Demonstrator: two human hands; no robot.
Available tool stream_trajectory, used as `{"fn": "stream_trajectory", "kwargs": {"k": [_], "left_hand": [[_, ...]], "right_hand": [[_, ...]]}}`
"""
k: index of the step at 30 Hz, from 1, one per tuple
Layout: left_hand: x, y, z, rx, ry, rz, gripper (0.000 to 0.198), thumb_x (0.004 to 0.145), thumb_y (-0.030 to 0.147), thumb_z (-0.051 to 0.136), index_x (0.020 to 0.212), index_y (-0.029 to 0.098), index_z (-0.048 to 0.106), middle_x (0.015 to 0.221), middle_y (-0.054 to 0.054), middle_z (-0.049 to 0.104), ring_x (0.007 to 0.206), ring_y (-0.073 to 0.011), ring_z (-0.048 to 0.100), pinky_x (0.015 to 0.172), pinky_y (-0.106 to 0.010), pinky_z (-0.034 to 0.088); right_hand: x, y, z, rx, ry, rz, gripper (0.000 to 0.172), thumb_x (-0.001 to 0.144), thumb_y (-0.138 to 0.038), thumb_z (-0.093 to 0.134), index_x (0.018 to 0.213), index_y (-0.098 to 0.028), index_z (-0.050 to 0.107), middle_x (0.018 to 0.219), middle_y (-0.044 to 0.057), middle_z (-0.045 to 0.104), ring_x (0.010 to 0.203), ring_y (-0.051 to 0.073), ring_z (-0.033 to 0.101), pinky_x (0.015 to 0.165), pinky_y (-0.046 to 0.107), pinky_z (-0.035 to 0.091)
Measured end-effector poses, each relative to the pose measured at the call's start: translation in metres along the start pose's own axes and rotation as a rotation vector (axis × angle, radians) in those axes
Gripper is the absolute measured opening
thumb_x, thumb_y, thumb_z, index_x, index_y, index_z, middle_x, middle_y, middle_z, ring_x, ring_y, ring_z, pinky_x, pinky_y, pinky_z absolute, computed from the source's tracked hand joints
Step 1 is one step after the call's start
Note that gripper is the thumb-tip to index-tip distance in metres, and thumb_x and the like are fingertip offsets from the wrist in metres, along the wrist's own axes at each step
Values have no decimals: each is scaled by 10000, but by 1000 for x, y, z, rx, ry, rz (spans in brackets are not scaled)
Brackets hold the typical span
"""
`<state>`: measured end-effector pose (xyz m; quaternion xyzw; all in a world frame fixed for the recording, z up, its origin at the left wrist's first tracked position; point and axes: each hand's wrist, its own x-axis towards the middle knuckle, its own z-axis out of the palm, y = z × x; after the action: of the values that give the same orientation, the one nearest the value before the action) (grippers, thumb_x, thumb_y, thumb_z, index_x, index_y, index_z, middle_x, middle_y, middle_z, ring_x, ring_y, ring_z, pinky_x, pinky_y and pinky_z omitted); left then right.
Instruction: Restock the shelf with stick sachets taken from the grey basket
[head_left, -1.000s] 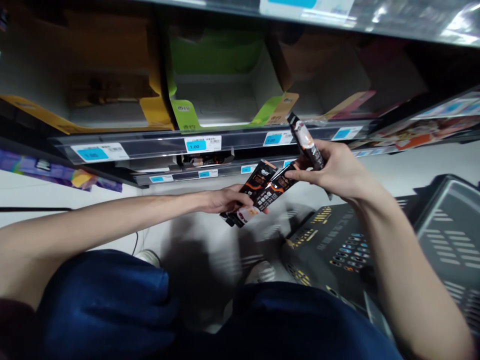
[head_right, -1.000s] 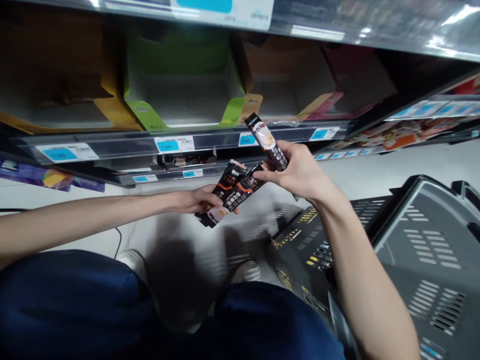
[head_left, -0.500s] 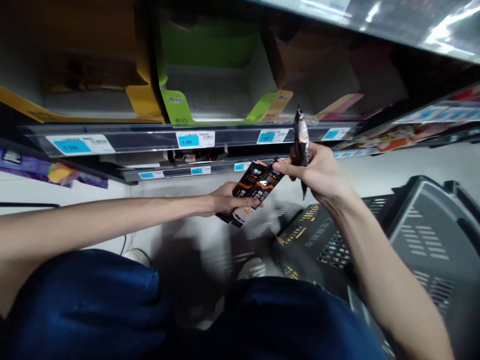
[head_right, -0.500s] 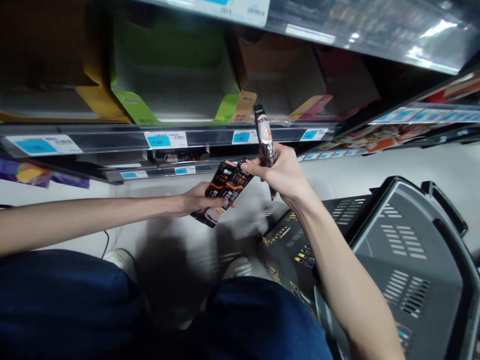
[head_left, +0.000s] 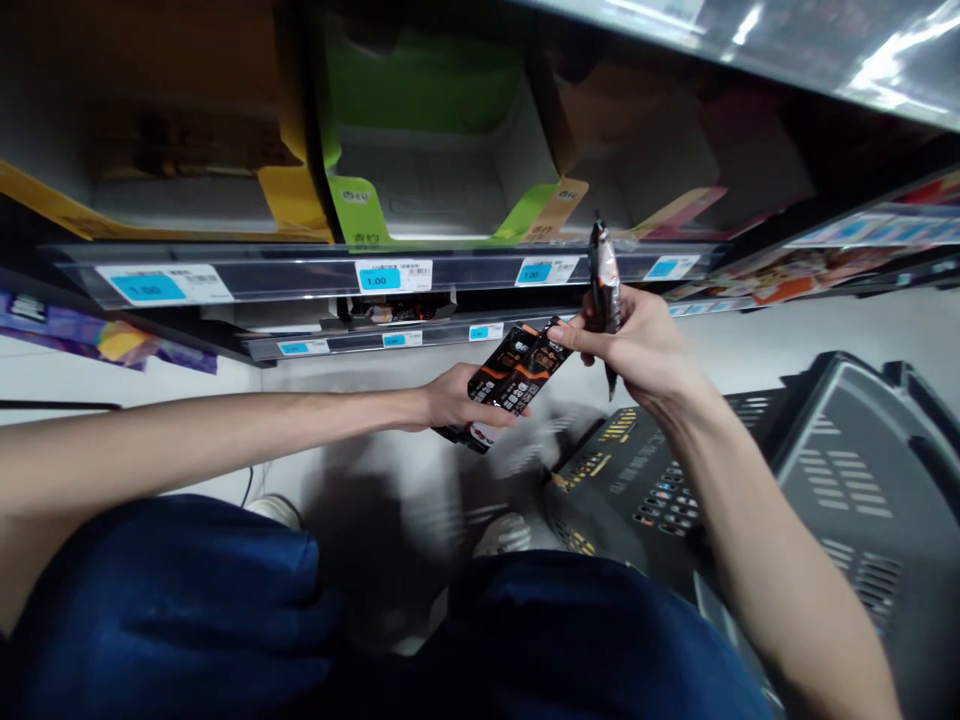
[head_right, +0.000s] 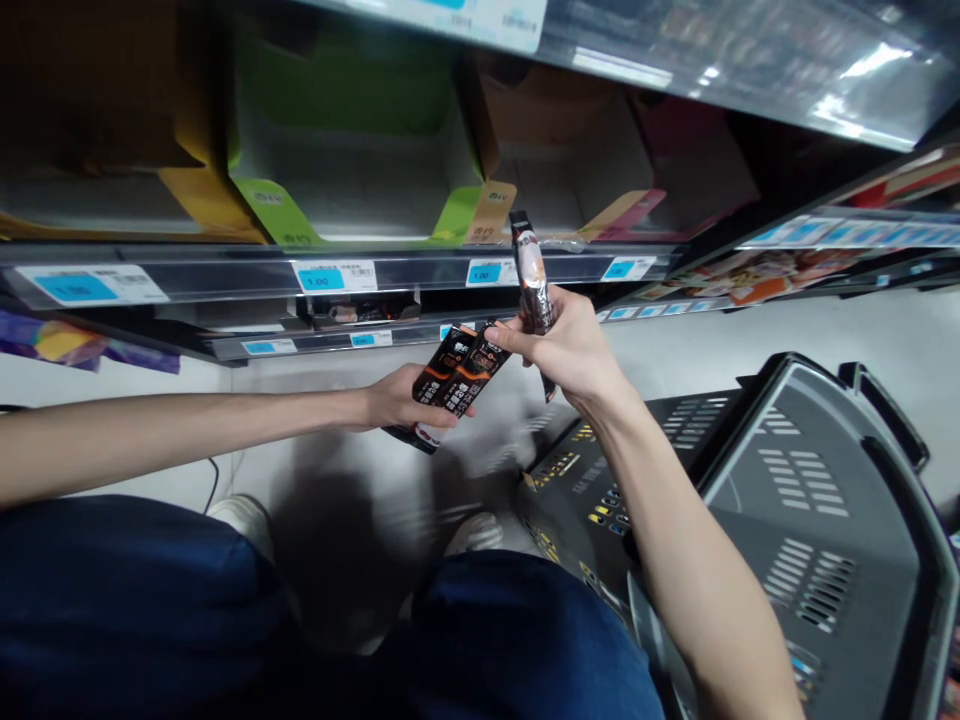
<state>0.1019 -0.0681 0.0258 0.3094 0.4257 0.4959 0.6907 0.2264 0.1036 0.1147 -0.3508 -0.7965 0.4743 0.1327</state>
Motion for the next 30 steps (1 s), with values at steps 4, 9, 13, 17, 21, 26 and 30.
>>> {"fn": "stream_trajectory", "kwargs": {"k": [4, 9, 13, 17, 21, 26, 30], "left_hand": [[0, -1, 0, 25, 44, 21, 479, 618, 292, 848, 1041, 140, 684, 1010, -75, 718, 860, -173, 634, 747, -288, 500], [-1, -6, -3, 63, 112, 26, 415, 572, 345, 877, 836, 141, 631, 738, 6, 615, 658, -126, 578, 610, -263, 476], [-2, -6, -3, 37, 141, 19, 437, 563, 357, 877, 841, 143, 617, 752, 2, 612, 651, -126, 584, 606, -270, 489], [-5, -1, 1, -13, 111, -5, 453, 565, 327, 873, 898, 139, 631, 756, -1, 626, 664, -124, 586, 595, -254, 470], [-8, 3, 8, -34, 83, -26, 412, 574, 335, 871, 844, 140, 629, 685, 20, 599, 571, -86, 510, 494, -221, 364], [-6, 5, 11, -42, 112, -37, 398, 573, 364, 874, 765, 140, 607, 656, 16, 579, 528, -80, 476, 431, -220, 288], [-5, 11, 12, -51, 120, -6, 388, 575, 345, 880, 734, 137, 594, 631, 22, 563, 497, -68, 450, 424, -226, 299]], "right_hand": [[-1, -1, -1, -28, 0, -15, 442, 578, -417, 880, 691, -194, 515, 662, -5, 586, 524, 128, 527, 433, 277, 431], [1, -1, -3, -36, 35, -25, 436, 587, -416, 883, 706, -196, 525, 680, 7, 603, 549, 137, 540, 445, 287, 447], [1, -2, -3, 0, 32, -22, 448, 587, -432, 889, 722, -195, 534, 665, 6, 595, 550, 131, 534, 432, 268, 436], [0, -8, -4, 106, -14, 11, 454, 611, -474, 878, 740, -206, 535, 646, -8, 565, 528, 120, 515, 394, 241, 395], [-1, -13, -6, 219, -121, 82, 432, 692, -532, 815, 742, -206, 537, 613, -17, 539, 409, 67, 379, 324, 228, 248], [-4, -13, -10, 367, -254, 119, 427, 727, -580, 770, 807, -205, 582, 608, -42, 512, 353, 18, 200, 322, 234, 170], [-7, -12, -12, 400, -339, 116, 464, 650, -451, 865, 975, -218, 630, 580, -62, 508, 355, 29, 243, 331, 229, 193]]}}
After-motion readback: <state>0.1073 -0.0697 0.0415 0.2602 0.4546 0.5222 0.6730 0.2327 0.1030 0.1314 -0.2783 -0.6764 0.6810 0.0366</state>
